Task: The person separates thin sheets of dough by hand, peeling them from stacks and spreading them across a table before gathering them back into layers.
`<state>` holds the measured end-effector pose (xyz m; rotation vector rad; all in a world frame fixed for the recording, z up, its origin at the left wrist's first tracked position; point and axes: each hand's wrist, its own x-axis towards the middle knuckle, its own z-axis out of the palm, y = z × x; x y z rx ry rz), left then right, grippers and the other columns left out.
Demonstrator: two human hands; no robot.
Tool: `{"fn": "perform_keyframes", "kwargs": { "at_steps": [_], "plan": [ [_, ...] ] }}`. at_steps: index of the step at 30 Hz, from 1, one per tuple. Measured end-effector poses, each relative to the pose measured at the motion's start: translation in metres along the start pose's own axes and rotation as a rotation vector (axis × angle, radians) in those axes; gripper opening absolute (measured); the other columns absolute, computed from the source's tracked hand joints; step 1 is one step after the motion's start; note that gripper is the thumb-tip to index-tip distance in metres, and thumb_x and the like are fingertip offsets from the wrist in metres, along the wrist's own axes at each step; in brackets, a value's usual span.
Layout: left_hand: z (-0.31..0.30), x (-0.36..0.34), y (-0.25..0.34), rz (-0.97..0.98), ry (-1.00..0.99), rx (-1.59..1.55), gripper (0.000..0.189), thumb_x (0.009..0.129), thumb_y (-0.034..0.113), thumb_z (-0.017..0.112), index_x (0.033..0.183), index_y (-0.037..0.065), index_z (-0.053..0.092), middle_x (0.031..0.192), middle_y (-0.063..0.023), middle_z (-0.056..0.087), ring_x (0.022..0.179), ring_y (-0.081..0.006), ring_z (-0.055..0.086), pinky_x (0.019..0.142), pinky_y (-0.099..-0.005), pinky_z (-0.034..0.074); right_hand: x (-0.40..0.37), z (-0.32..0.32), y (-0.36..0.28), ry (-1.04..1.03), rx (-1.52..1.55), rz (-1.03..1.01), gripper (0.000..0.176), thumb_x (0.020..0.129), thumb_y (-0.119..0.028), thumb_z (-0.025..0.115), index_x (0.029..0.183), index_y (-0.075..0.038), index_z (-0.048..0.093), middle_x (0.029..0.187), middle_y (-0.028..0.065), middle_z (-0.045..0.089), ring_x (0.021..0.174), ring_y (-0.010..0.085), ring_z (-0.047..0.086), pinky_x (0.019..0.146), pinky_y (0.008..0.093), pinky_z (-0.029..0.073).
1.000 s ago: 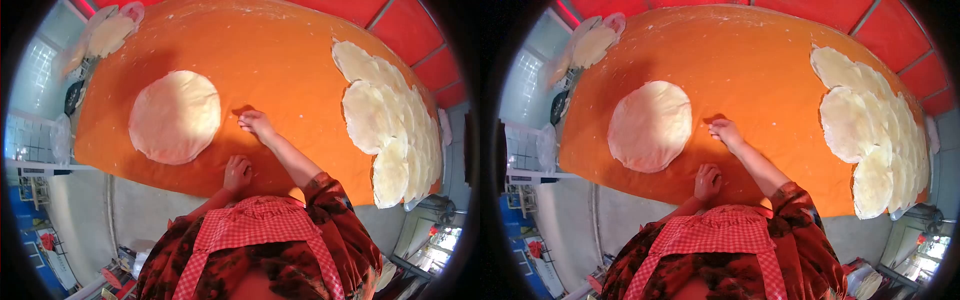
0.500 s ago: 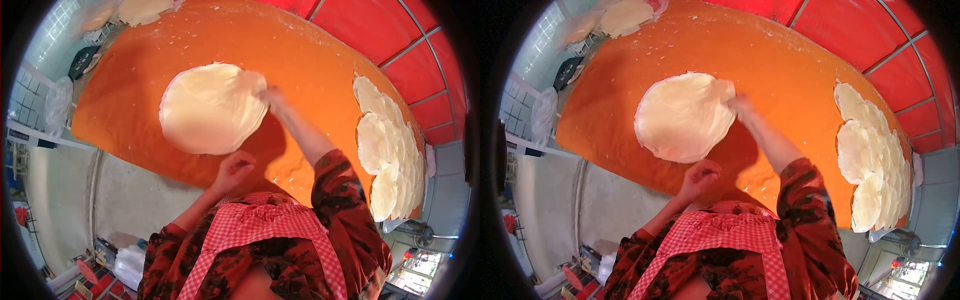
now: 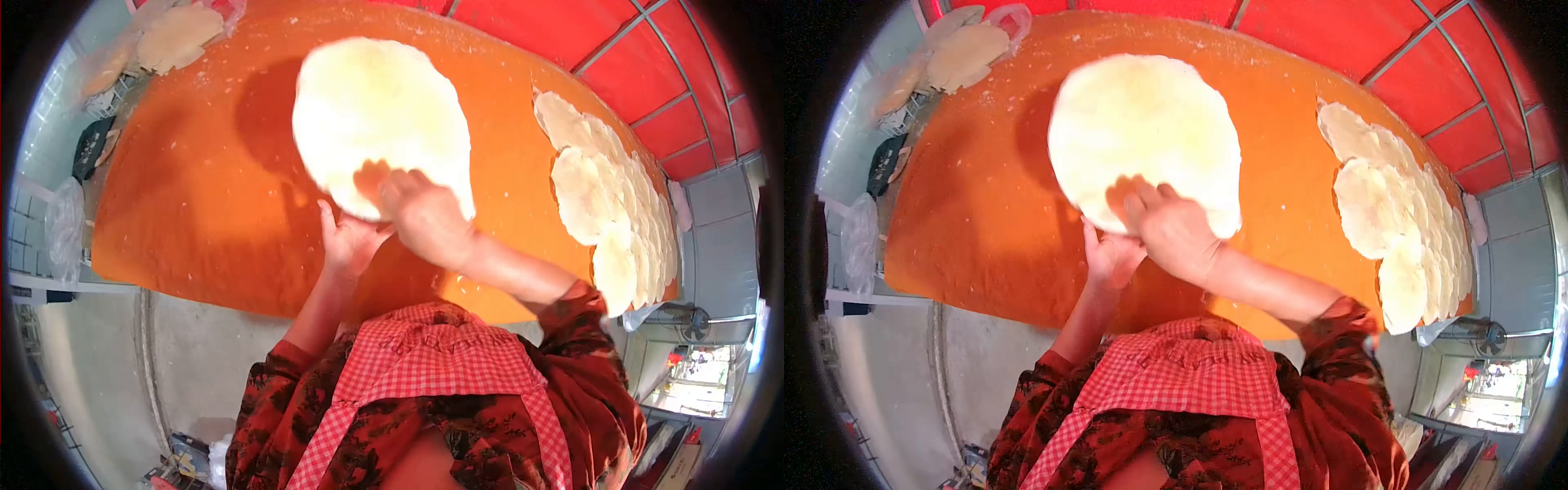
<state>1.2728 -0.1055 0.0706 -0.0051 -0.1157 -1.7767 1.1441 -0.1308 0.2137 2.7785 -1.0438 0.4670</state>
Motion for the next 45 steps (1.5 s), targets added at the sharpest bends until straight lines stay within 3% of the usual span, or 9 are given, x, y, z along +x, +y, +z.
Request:
{"fn": "perform_keyframes", "kwargs": {
  "at_steps": [3,9,13,22,28,31,34,37,45],
  "plan": [
    [-0.038,-0.004,-0.014,0.133,0.2,0.156,0.066,0.097,0.057,0.026,0.142,0.01,0.035,0.143,-0.0114,0.04,0.131,-0.0305,0.038,0.109,-0.0467,0.031,-0.053,0.072,-0.01,-0.349,0.209,0.138,0.055,0.075,-0.019,0.067,0.127,-0.01,0.052,0.132,0.0163,0.048,0.114,0.0336,0.051,0.087,0.0405,0.05],
    [-0.049,-0.028,-0.018,0.029,0.223,0.109,0.061,0.099,0.052,0.024,0.14,0.008,0.036,0.138,-0.0117,0.045,0.126,-0.0294,0.044,0.106,-0.045,0.036,-0.096,0.126,0.012,-0.346,0.57,0.268,0.067,0.079,-0.044,0.069,0.132,-0.009,0.049,0.142,0.0146,0.04,0.134,0.0353,0.034,0.108,0.045,0.032],
    [-0.039,-0.029,-0.016,-0.014,0.184,0.029,0.07,0.097,0.059,0.022,0.144,0.008,0.031,0.143,-0.0119,0.04,0.131,-0.0298,0.039,0.109,-0.0453,0.031,-0.092,0.119,0.014,-0.345,0.507,0.249,0.067,0.078,-0.039,0.072,0.132,-0.006,0.049,0.141,0.0142,0.042,0.133,0.0324,0.036,0.11,0.04,0.031],
    [-0.042,-0.029,-0.015,-0.043,0.163,0.038,0.074,0.096,0.063,0.019,0.146,0.009,0.028,0.148,-0.0099,0.034,0.135,-0.0289,0.033,0.112,-0.0457,0.025,-0.09,0.111,0.03,-0.343,0.529,0.024,0.077,0.078,-0.031,0.071,0.142,-0.007,0.036,0.143,0.0177,0.04,0.132,0.0332,0.038,0.108,0.0416,0.035],
    [-0.03,-0.031,-0.015,-0.05,0.183,0.039,0.08,0.093,0.068,0.016,0.148,0.01,0.023,0.148,-0.0105,0.033,0.136,-0.0303,0.032,0.111,-0.0472,0.026,-0.091,0.109,0.037,-0.284,0.6,0.007,0.075,0.077,-0.022,0.07,0.143,-0.01,0.036,0.143,0.0161,0.04,0.126,0.0333,0.046,0.102,0.04,0.043],
    [-0.027,-0.036,-0.018,-0.07,0.095,-0.039,0.065,0.097,0.052,0.03,0.147,0.01,0.023,0.144,-0.0106,0.038,0.133,-0.0295,0.036,0.109,-0.0462,0.03,-0.088,0.106,0.038,-0.289,0.651,0.041,0.07,0.08,-0.02,0.066,0.142,-0.01,0.036,0.14,0.0182,0.044,0.117,0.0364,0.053,0.097,0.0411,0.046],
    [-0.037,-0.044,-0.022,-0.055,0.128,0.408,0.06,0.095,0.033,0.048,0.144,0.008,0.027,0.141,-0.0106,0.041,0.129,-0.0264,0.042,0.106,-0.044,0.036,-0.084,0.101,0.041,-0.338,0.635,0.083,0.069,0.08,-0.022,0.063,0.141,-0.005,0.036,0.137,0.0204,0.046,0.111,0.0381,0.056,0.093,0.0413,0.048],
    [-0.039,-0.044,-0.025,-0.044,0.164,0.383,0.061,0.083,0.005,0.054,0.14,0.008,0.032,0.131,-0.0078,0.049,0.119,-0.0242,0.051,0.098,-0.0398,0.044,-0.084,0.106,0.048,-0.423,0.67,0.148,0.067,0.082,-0.025,0.063,0.141,-0.007,0.037,0.134,0.0203,0.049,0.111,0.0378,0.056,0.095,0.0406,0.048],
    [-0.044,-0.039,-0.034,0.017,0.434,0.479,0.051,0.085,0.002,0.059,0.132,0.007,0.04,0.124,-0.0074,0.055,0.111,-0.0219,0.057,0.09,-0.0367,0.05,-0.091,0.113,0.038,-0.239,0.66,0.114,0.049,0.084,-0.025,0.062,0.129,-0.006,0.054,0.116,0.0211,0.06,0.106,0.0375,0.058,0.091,0.0422,0.048]
  ]
}}
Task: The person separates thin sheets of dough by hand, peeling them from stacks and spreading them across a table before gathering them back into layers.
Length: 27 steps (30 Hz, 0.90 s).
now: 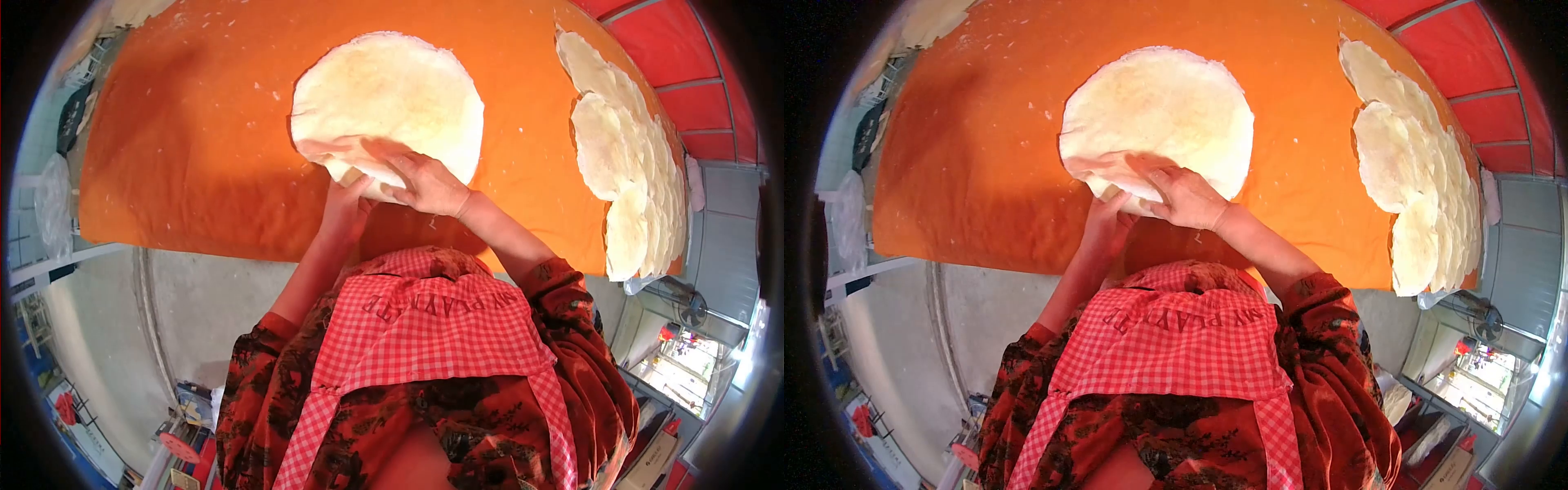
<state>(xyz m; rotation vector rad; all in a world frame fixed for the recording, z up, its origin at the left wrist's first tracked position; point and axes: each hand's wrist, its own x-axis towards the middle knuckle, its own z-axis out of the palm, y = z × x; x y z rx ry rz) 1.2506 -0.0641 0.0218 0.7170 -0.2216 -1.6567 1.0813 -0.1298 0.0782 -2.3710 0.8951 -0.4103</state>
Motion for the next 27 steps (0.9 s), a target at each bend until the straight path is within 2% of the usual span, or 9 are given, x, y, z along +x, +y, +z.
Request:
{"fn": "perform_keyframes", "kwargs": {
  "at_steps": [4,7,9,11,13,16,18,21,27],
  "plan": [
    [-0.01,0.007,-0.01,-0.007,0.151,0.151,0.047,0.084,-0.003,0.058,0.128,0.006,0.043,0.116,-0.0079,0.058,0.103,-0.0217,0.059,0.082,-0.0366,0.053,0.004,0.006,0.032,-0.13,-0.051,0.203,0.033,0.085,-0.011,0.063,0.118,-0.008,0.063,0.109,0.0196,0.064,0.099,0.0376,0.061,0.086,0.0383,0.051],
    [-0.012,0.005,-0.019,0.077,0.293,0.188,0.043,0.081,-0.006,0.059,0.121,0.003,0.047,0.104,-0.0084,0.06,0.091,-0.0203,0.063,0.071,-0.033,0.055,0.044,-0.045,0.037,-0.067,0.323,0.49,0.025,0.09,-0.025,0.061,0.095,-0.002,0.069,0.075,0.0083,0.065,0.071,0.0138,0.057,0.072,0.0338,0.049],
    [-0.02,0.009,-0.024,0.123,0.245,0.229,0.044,0.08,-0.006,0.059,0.121,0.003,0.047,0.104,-0.0083,0.06,0.091,-0.02,0.062,0.07,-0.032,0.056,0.077,-0.084,0.075,0.075,0.108,0.196,0.026,0.09,-0.026,0.06,0.095,-0.001,0.068,0.077,0.0062,0.064,0.076,0.0123,0.055,0.073,0.0338,0.048],
    [-0.021,0.01,-0.025,0.133,0.212,0.216,0.044,0.08,-0.007,0.059,0.122,0.004,0.047,0.105,-0.0083,0.059,0.092,-0.0201,0.062,0.069,-0.0311,0.056,0.117,-0.149,0.071,-0.024,-0.029,0.448,0.027,0.091,-0.029,0.054,0.098,-0.009,0.071,0.085,0.0075,0.067,0.079,0.0147,0.058,0.076,0.033,0.048],
    [-0.015,0.007,-0.021,0.111,0.203,0.147,0.046,0.08,-0.007,0.058,0.123,0.005,0.046,0.107,-0.0084,0.059,0.092,-0.0206,0.063,0.069,-0.0303,0.055,0.136,-0.178,0.085,0.148,0.536,0.167,0.017,0.083,-0.005,0.052,0.084,0.004,0.067,0.078,0.0057,0.064,0.068,0.0175,0.058,0.06,0.032,0.047],
    [-0.012,0.0,-0.013,0.05,0.224,0.098,0.048,0.081,-0.007,0.056,0.125,0.006,0.044,0.111,-0.0082,0.058,0.092,-0.0217,0.063,0.072,-0.0326,0.055,0.106,-0.183,-0.039,0.058,0.132,0.351,0.022,0.091,-0.022,0.057,0.101,-0.006,0.068,0.082,0.0041,0.066,0.075,0.0109,0.06,0.069,0.0301,0.051],
    [-0.011,-0.003,-0.009,0.031,0.194,0.047,0.044,0.083,0.0,0.054,0.126,0.007,0.045,0.116,-0.0079,0.057,0.1,-0.0232,0.06,0.081,-0.0371,0.053,0.077,-0.13,-0.032,0.1,-0.44,-0.162,0.023,0.089,-0.015,0.056,0.108,-0.008,0.067,0.094,0.0103,0.067,0.083,0.02,0.064,0.073,0.034,0.052],
    [-0.014,-0.005,-0.009,-0.009,0.092,-0.111,0.047,0.082,0.007,0.053,0.129,0.009,0.045,0.122,-0.0077,0.055,0.11,-0.0245,0.055,0.091,-0.0417,0.048,0.03,-0.052,-0.024,-0.445,-0.559,0.026,0.043,0.089,-0.021,0.058,0.129,-0.007,0.055,0.114,0.0173,0.063,0.107,0.0344,0.059,0.09,0.0393,0.047],
    [-0.015,-0.018,-0.006,-0.018,-0.046,-0.185,0.065,0.073,0.013,0.058,0.136,0.008,0.039,0.131,-0.0075,0.051,0.119,-0.0256,0.05,0.099,-0.0423,0.041,-0.013,-0.009,0.007,-0.199,-0.234,-0.026,0.077,0.078,-0.042,0.07,0.142,-0.014,0.039,0.143,0.0164,0.041,0.134,0.0317,0.038,0.105,0.0449,0.037]
  ]
}}
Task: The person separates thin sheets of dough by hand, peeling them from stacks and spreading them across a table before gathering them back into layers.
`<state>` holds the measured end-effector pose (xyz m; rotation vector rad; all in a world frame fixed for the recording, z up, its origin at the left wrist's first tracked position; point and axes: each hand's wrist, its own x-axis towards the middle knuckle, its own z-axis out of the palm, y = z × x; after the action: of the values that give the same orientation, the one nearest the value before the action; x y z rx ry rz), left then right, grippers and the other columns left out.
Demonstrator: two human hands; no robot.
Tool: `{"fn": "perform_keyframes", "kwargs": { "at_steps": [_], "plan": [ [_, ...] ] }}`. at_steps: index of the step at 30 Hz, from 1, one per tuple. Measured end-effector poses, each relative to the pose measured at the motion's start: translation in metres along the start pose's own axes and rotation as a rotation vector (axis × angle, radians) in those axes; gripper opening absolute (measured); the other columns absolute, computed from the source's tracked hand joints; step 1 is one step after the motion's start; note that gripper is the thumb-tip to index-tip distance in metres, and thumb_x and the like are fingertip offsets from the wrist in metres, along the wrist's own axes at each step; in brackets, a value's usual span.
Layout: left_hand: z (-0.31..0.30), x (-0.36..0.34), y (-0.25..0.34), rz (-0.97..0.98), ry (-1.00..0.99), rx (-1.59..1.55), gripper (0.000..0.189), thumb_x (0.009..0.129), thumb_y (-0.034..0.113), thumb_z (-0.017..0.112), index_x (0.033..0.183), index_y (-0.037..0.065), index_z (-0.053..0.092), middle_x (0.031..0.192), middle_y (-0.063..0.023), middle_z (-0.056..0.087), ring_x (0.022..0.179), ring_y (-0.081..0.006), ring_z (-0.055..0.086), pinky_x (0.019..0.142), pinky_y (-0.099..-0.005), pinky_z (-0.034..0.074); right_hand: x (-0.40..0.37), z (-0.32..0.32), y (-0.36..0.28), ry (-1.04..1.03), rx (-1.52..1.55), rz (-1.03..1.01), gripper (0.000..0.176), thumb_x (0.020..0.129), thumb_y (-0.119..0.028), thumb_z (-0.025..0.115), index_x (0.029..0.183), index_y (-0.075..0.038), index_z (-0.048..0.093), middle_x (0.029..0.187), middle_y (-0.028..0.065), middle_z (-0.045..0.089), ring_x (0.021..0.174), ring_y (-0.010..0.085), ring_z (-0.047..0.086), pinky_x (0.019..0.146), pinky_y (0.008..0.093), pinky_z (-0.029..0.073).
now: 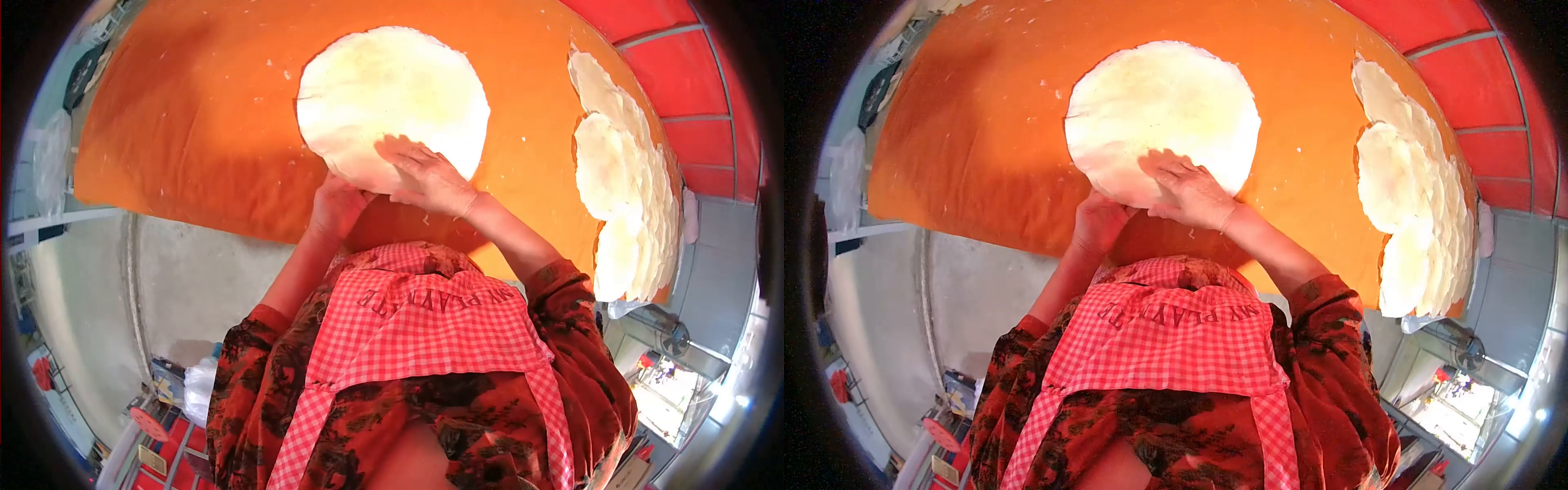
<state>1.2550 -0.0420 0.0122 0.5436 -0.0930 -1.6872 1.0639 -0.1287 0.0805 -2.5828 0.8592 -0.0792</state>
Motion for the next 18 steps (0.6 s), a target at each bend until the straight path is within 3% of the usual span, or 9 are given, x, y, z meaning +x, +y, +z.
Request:
{"fn": "perform_keyframes", "kwargs": {
  "at_steps": [4,7,10,18],
  "plan": [
    [0.002,0.007,0.0,0.015,-0.156,0.032,0.065,0.075,0.014,0.059,0.136,0.008,0.038,0.13,-0.0082,0.052,0.118,-0.0249,0.051,0.097,-0.0412,0.044,-0.004,0.001,0.006,0.093,0.045,-0.061,0.072,0.076,-0.035,0.074,0.137,-0.009,0.045,0.137,0.0163,0.048,0.129,0.0331,0.043,0.108,0.0418,0.035],
    [0.012,0.006,0.001,0.037,-0.169,0.091,0.068,0.072,0.011,0.062,0.135,0.006,0.039,0.129,-0.0104,0.053,0.117,-0.0259,0.053,0.098,-0.0405,0.046,-0.002,-0.002,0.019,-0.034,0.139,0.034,0.069,0.077,-0.034,0.073,0.136,-0.009,0.047,0.139,0.0163,0.046,0.13,0.0333,0.042,0.11,0.0414,0.034],
    [0.013,0.006,0.0,0.025,-0.19,0.159,0.067,0.072,0.005,0.062,0.135,0.006,0.038,0.132,-0.0114,0.051,0.121,-0.0278,0.052,0.102,-0.0418,0.043,0.0,-0.005,0.024,-0.081,0.294,0.084,0.07,0.08,-0.043,0.069,0.135,-0.006,0.049,0.135,0.0172,0.05,0.13,0.0327,0.041,0.11,0.038,0.032],
    [0.01,0.006,-0.011,0.059,-0.069,0.195,0.058,0.084,0.004,0.061,0.136,0.009,0.037,0.131,-0.0093,0.051,0.119,-0.0244,0.052,0.098,-0.0406,0.046,0.003,-0.011,0.029,-0.116,0.408,0.091,0.056,0.085,-0.037,0.063,0.132,-0.006,0.052,0.133,0.0191,0.051,0.128,0.0333,0.044,0.109,0.0391,0.033]
  ]
}}
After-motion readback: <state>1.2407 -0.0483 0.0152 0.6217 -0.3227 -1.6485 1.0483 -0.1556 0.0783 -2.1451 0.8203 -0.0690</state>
